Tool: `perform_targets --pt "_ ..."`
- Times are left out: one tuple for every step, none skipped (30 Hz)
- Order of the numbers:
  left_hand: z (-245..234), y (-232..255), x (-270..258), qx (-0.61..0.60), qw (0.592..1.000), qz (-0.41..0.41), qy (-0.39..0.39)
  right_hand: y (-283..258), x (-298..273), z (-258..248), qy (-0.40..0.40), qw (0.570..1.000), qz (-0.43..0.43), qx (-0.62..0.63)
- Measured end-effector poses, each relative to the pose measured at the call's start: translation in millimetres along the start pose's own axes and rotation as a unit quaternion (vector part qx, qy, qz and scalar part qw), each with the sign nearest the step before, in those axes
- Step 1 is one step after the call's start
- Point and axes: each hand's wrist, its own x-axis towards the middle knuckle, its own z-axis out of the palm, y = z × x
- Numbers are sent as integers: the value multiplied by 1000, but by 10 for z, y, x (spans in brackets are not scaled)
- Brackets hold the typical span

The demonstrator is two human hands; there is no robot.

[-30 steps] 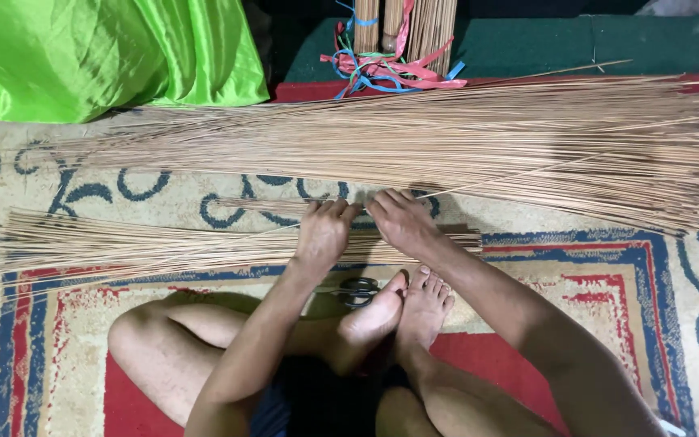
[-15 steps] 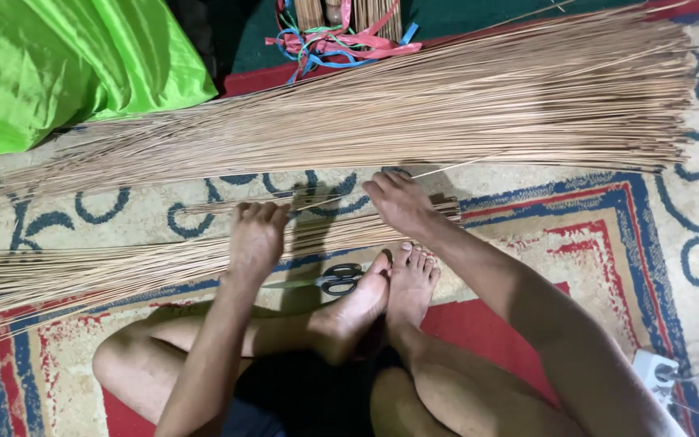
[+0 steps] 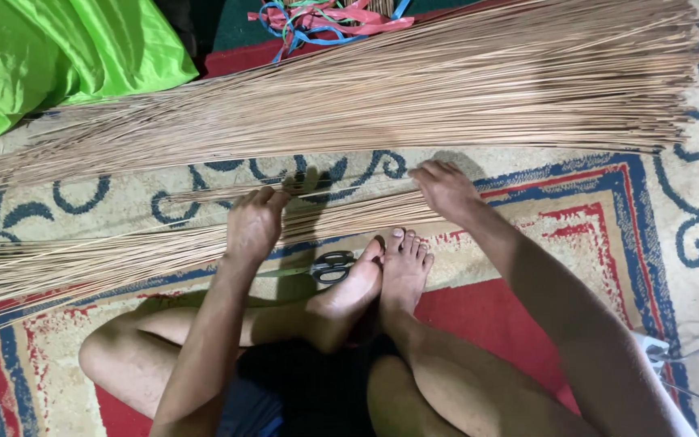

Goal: Bundling thin wooden sticks together and trimming them with scissors while sitting on the floor.

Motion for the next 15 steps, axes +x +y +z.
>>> perform_targets --pt "-33 -12 3 -1 1000 0 -3 102 -88 33 -2 1000 2 2" --pt "-66 -26 5 1 1000 -6 4 202 -175 67 -15 999 21 26" --pt "-97 -30 11 3 1000 -13 11 312 -265 93 -29 998 38 51" --pt "-77 16 8 1 1000 -14 8 326 -245 -17 -31 997 40 52" --pt "-53 58 39 -1 1000 -11 6 355 -222 -137 -45 992 57 108" --pt "-33 101 70 -4 1000 -9 4 384 -199 -260 -58 982 74 163" --pt "-13 124 88 -6 1000 -6 4 407 -194 -335 -58 982 77 161" --pt "6 145 104 -24 1000 -7 -7 426 -188 -410 -91 968 114 203" --pt "19 164 97 -40 999 -10 -18 441 -168 -474 -124 950 149 246" --pt "113 200 79 -42 999 -11 -19 461 -203 -475 -125 950 150 245" --pt "201 218 71 -45 999 -6 -11 486 -213 -466 -132 948 156 244" --pt "289 236 65 -48 999 -1 -4 512 -223 -456 -138 946 163 243" --pt "249 257 74 -48 999 -1 -5 504 -213 -455 -138 946 163 243" --pt "209 281 82 -46 999 -1 -10 498 -204 -455 -139 945 173 241" --pt "168 307 88 -45 999 0 -15 488 -200 -455 -139 943 182 239"
